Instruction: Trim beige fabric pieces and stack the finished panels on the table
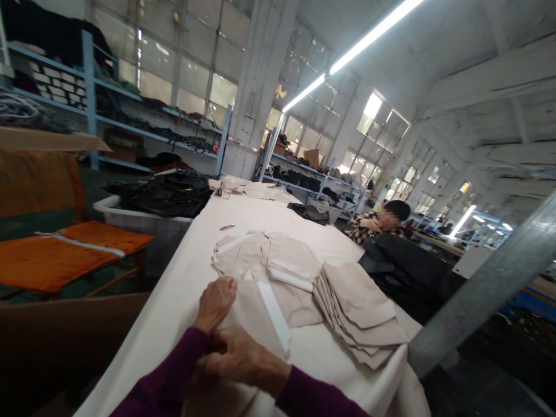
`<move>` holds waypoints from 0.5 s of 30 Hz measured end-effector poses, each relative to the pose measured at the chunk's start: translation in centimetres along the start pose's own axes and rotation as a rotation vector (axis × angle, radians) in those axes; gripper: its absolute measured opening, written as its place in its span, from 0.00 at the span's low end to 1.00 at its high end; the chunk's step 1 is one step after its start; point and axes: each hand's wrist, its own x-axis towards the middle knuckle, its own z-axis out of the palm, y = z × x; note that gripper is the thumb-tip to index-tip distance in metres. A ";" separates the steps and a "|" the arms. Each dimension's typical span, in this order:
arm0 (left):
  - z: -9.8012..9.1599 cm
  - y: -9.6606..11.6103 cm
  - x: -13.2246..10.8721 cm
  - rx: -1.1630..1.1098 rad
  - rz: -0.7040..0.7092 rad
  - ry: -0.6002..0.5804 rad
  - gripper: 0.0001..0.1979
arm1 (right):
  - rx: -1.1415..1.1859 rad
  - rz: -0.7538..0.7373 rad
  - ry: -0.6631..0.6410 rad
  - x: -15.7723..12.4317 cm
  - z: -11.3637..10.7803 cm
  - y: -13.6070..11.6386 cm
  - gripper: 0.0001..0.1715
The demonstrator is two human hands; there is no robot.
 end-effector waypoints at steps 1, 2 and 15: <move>0.1 0.0 -0.1 0.000 0.015 -0.018 0.11 | -0.110 -0.060 0.025 -0.5 -0.9 -0.4 0.03; 0.2 0.1 -0.2 -0.010 0.024 -0.026 0.10 | -0.257 -0.110 0.112 -1.1 -2.4 -0.6 0.06; 2.4 2.9 -2.4 -0.534 -0.126 -0.569 0.21 | -0.239 -0.196 0.329 -3.9 -9.2 1.1 0.12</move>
